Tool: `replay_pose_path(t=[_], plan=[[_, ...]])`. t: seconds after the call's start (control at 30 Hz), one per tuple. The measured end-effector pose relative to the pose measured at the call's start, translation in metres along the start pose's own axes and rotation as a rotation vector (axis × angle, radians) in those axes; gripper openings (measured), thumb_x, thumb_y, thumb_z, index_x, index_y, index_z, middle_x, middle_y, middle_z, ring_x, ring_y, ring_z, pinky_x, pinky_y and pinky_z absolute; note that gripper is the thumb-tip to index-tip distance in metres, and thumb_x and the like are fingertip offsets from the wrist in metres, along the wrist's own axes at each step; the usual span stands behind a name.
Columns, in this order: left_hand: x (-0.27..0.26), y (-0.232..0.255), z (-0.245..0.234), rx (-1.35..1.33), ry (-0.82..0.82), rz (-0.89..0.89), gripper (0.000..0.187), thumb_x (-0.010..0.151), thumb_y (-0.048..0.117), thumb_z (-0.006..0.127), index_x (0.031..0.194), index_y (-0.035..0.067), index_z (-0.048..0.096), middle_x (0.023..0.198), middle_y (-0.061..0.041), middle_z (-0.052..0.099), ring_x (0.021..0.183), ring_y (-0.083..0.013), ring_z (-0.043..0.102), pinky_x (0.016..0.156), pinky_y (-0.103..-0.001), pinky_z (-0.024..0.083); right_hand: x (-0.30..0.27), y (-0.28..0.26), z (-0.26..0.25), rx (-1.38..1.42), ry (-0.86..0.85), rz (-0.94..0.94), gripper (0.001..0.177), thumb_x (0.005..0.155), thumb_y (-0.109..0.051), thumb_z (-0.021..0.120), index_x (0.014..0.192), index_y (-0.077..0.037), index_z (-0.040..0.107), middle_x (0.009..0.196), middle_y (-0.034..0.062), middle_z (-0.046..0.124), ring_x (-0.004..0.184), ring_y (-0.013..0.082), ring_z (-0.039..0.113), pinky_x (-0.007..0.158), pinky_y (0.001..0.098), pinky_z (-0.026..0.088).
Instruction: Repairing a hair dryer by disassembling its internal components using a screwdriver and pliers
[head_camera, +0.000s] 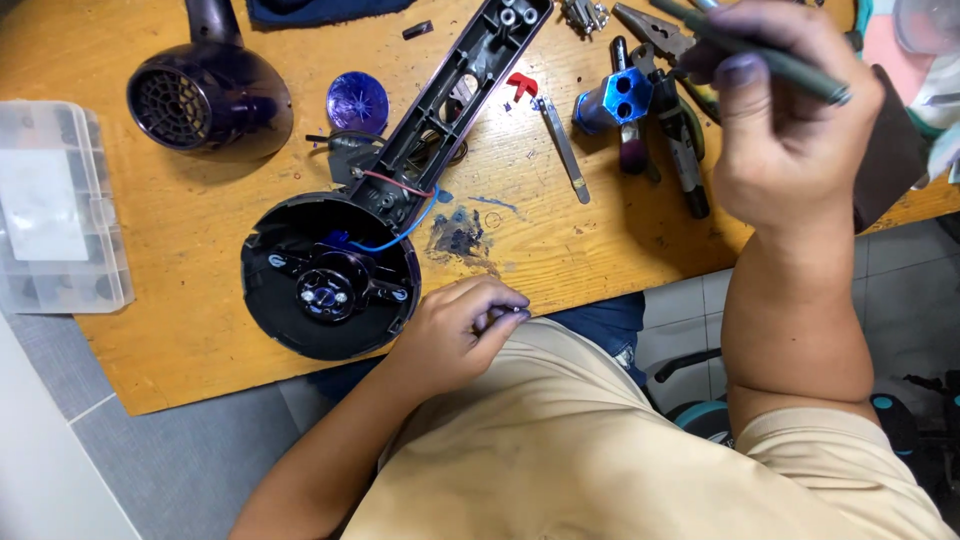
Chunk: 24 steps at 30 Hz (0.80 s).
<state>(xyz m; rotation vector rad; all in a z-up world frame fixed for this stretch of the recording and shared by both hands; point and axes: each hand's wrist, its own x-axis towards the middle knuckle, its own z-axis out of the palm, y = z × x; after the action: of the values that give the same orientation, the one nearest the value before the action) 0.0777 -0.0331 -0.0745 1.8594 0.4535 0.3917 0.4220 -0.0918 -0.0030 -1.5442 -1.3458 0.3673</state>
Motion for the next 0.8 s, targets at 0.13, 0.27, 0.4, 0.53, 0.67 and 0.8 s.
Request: replay_pose_path(t=[0.13, 0.27, 0.4, 0.53, 0.67, 0.8], plan=[[-0.001, 0.009, -0.003, 0.006, -0.029, 0.005, 0.009, 0.11, 0.014, 0.073, 0.114, 0.008, 0.077, 0.107, -0.008, 0.082, 0.089, -0.0256, 0.073, 0.085, -0.039, 0.057, -0.008, -0.007, 0.006, -0.134, -0.021, -0.049, 0.037, 0.14, -0.011, 0.058, 0.149, 0.023, 0.069, 0.138, 0.0378, 0.073, 0.122, 0.0479, 0.08, 0.108, 0.0503, 0.065], [-0.013, 0.042, -0.024, 0.011, -0.253, 0.119, 0.024, 0.115, 0.022, 0.056, 0.132, 0.011, 0.069, 0.109, -0.015, 0.074, 0.097, -0.0401, 0.073, 0.082, -0.053, 0.055, -0.014, -0.017, 0.019, -0.071, 0.317, -0.155, 0.044, 0.138, -0.03, 0.053, 0.139, 0.013, 0.061, 0.126, 0.0324, 0.058, 0.089, 0.0513, 0.077, 0.082, 0.049, 0.057], [-0.023, 0.077, -0.047, -0.01, -0.123, 0.258, 0.028, 0.124, 0.021, 0.056, 0.14, 0.003, 0.071, 0.124, -0.019, 0.08, 0.106, -0.0381, 0.08, 0.09, -0.049, 0.062, -0.039, -0.014, 0.0, 0.018, 0.31, -0.215, 0.034, 0.132, -0.015, 0.036, 0.12, 0.014, 0.048, 0.093, 0.0413, 0.051, 0.072, 0.0505, 0.054, 0.134, 0.0803, 0.062], [-0.023, 0.104, -0.057, -0.072, 0.115, 0.266, 0.017, 0.115, 0.01, 0.072, 0.125, -0.003, 0.075, 0.115, -0.015, 0.085, 0.088, -0.0284, 0.085, 0.08, -0.038, 0.071, -0.07, -0.059, 0.014, 0.25, 0.205, -0.219, 0.034, 0.13, -0.048, 0.043, 0.127, -0.016, 0.056, 0.074, 0.0093, 0.055, 0.067, 0.0275, 0.061, 0.09, 0.0499, 0.059], [-0.026, 0.106, -0.057, 0.007, 0.306, 0.305, 0.023, 0.111, 0.008, 0.084, 0.127, -0.005, 0.075, 0.125, -0.014, 0.087, 0.092, -0.0237, 0.095, 0.085, -0.033, 0.08, -0.079, -0.099, 0.023, 0.291, -0.056, -0.101, 0.073, 0.131, -0.075, 0.045, 0.079, -0.024, 0.052, 0.07, -0.0043, 0.069, 0.064, 0.0138, 0.077, 0.064, 0.0325, 0.064], [-0.029, 0.105, -0.049, 0.036, 0.414, 0.284, 0.023, 0.109, 0.009, 0.086, 0.126, -0.002, 0.076, 0.123, -0.012, 0.088, 0.094, -0.0224, 0.095, 0.086, -0.032, 0.08, -0.069, -0.111, 0.045, 0.421, 0.02, -0.133, 0.051, 0.131, -0.063, 0.06, 0.106, -0.019, 0.06, 0.068, 0.0033, 0.065, 0.058, 0.0183, 0.069, 0.057, 0.0328, 0.062]])
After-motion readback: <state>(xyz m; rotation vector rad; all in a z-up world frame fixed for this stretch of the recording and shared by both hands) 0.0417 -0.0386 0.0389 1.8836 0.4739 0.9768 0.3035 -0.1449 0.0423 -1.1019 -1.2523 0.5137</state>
